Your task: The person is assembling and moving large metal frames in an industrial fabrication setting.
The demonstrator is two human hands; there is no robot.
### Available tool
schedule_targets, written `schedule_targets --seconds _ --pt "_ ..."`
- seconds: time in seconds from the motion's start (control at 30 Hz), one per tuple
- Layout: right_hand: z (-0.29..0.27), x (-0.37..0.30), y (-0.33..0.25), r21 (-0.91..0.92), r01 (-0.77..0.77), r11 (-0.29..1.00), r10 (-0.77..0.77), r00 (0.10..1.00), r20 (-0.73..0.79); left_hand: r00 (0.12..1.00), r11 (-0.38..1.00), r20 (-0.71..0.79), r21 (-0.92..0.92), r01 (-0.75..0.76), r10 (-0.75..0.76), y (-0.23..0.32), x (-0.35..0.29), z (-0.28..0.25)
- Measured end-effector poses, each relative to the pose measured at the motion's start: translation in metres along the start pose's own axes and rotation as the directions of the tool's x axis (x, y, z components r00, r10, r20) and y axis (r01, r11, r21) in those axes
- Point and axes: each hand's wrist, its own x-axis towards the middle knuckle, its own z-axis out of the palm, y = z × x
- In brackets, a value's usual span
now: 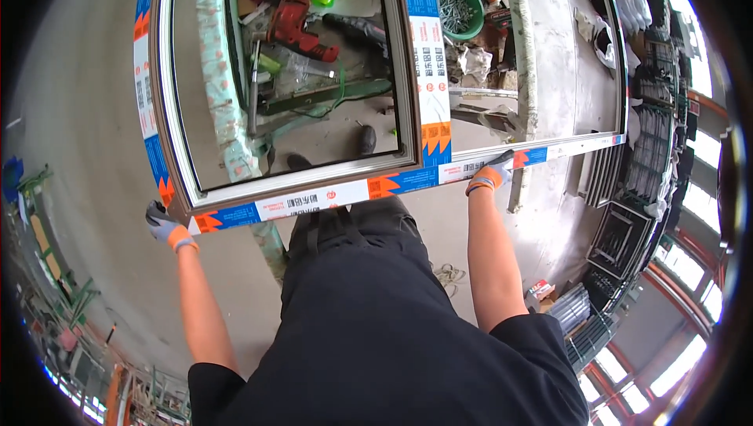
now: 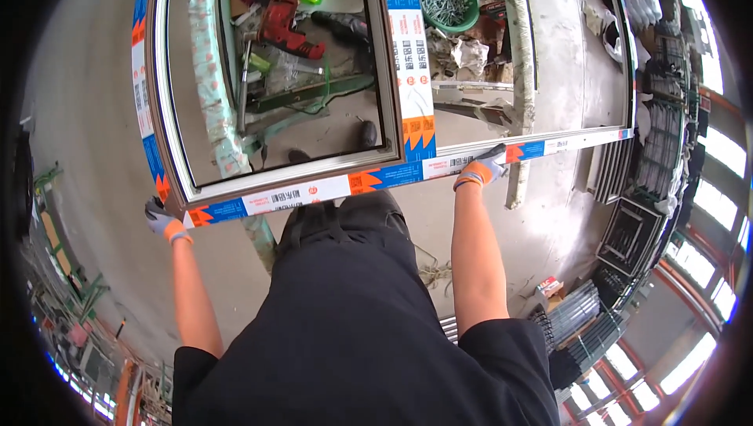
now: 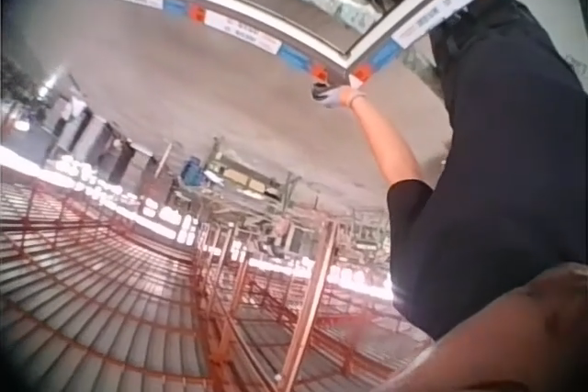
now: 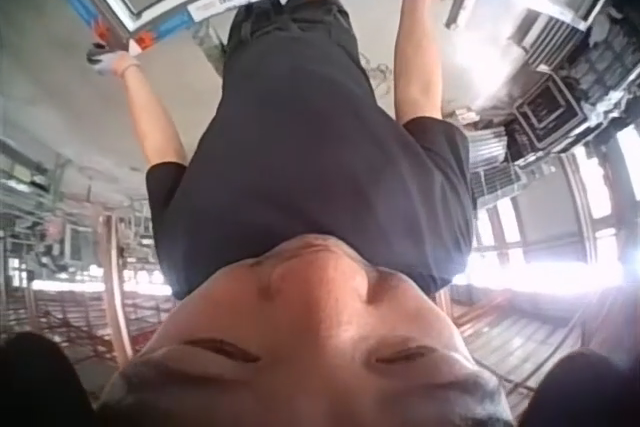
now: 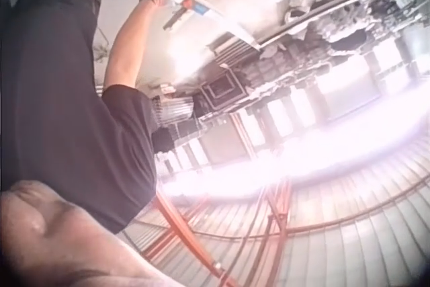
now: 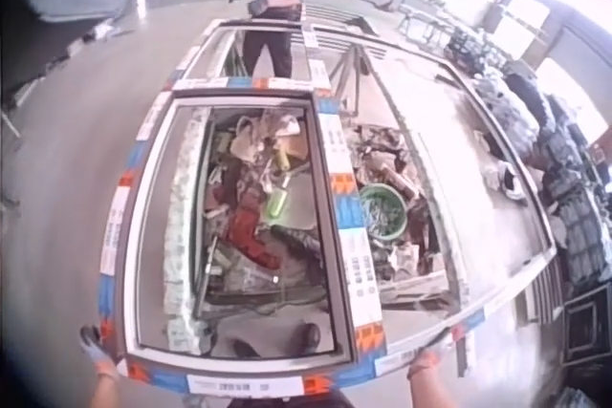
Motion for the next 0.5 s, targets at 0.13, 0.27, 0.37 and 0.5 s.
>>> schedule_targets --seconds 0.13,0.27,0.37,0.5 --pt "0.000 -0.001 0.002 -0.008 0.058 0.998 -0.058 0.998 -0.002 0.999 0.991 -0.004 -0.124 0.043 -0.044 0.001 0.001 0.001" --pt "0.001 -0.025 -0.018 0.039 0.105 0.994 -0.105 0.994 -0.010 0.997 0.997 -0.038 -0.017 0.071 -0.072 0.013 -0.005 0.004" --pt "0.005 -0.032 -0.021 0.192 0.125 0.973 -0.130 0.991 0.015 0.997 0.999 -0.074 -0.032 0.028 -0.030 0.010 -0.002 -0.005" --pt "0.003 -0.035 -0.030 0.325 0.167 0.931 -0.169 0.985 -0.023 0.991 0.929 -0.099 0.368 -0.050 0.093 0.025 -0.017 -0.001"
